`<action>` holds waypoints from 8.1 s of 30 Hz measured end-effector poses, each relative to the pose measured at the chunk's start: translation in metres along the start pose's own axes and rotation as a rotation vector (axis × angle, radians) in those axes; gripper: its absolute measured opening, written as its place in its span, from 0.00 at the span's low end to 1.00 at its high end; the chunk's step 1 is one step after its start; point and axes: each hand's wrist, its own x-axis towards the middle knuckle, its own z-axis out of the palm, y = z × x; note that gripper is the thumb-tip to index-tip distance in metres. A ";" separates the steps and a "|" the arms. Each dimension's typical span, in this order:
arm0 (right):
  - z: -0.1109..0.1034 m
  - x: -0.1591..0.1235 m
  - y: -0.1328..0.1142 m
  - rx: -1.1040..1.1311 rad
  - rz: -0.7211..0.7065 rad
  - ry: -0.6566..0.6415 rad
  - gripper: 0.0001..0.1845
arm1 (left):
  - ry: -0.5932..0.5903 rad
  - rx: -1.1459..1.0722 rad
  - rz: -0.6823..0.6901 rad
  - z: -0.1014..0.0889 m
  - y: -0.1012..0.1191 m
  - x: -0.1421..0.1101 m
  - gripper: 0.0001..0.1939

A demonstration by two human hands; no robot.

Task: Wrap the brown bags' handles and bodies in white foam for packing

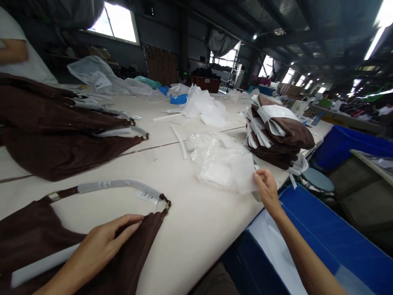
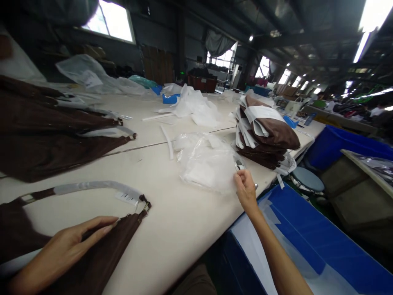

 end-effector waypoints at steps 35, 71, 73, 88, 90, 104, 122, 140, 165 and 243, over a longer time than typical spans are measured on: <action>0.085 -0.094 -0.045 0.788 0.678 -0.704 0.18 | 0.017 -0.466 0.047 0.004 0.043 -0.035 0.23; 0.168 -0.108 -0.118 1.171 0.831 -0.871 0.31 | -0.172 -0.889 -0.041 0.022 0.046 -0.057 0.20; 0.173 -0.118 -0.116 1.213 0.846 -0.936 0.24 | -0.162 -0.968 -0.054 0.026 0.047 -0.058 0.21; 0.196 -0.139 -0.134 1.342 0.976 -0.967 0.14 | -0.035 -0.965 -0.108 0.037 0.052 -0.055 0.22; 0.193 -0.137 -0.136 1.361 0.956 -0.936 0.13 | -0.017 -0.975 -0.118 0.036 0.054 -0.056 0.22; 0.185 -0.148 -0.140 1.344 0.843 -0.867 0.16 | 0.019 -1.200 -0.320 0.034 0.054 -0.063 0.23; 0.162 -0.131 -0.084 1.008 0.275 -0.937 0.31 | 0.251 -1.266 -0.263 0.034 0.058 -0.064 0.21; 0.201 -0.056 -0.154 0.492 -0.644 -1.324 0.08 | 0.281 -1.198 -0.366 0.037 0.055 -0.065 0.25; 0.216 -0.017 -0.176 0.462 -0.344 -1.933 0.33 | 0.183 -1.004 -0.234 0.027 0.055 -0.078 0.21; -0.074 0.038 0.046 -0.081 0.437 -0.131 0.17 | -0.040 -0.742 -0.301 0.073 0.078 -0.043 0.27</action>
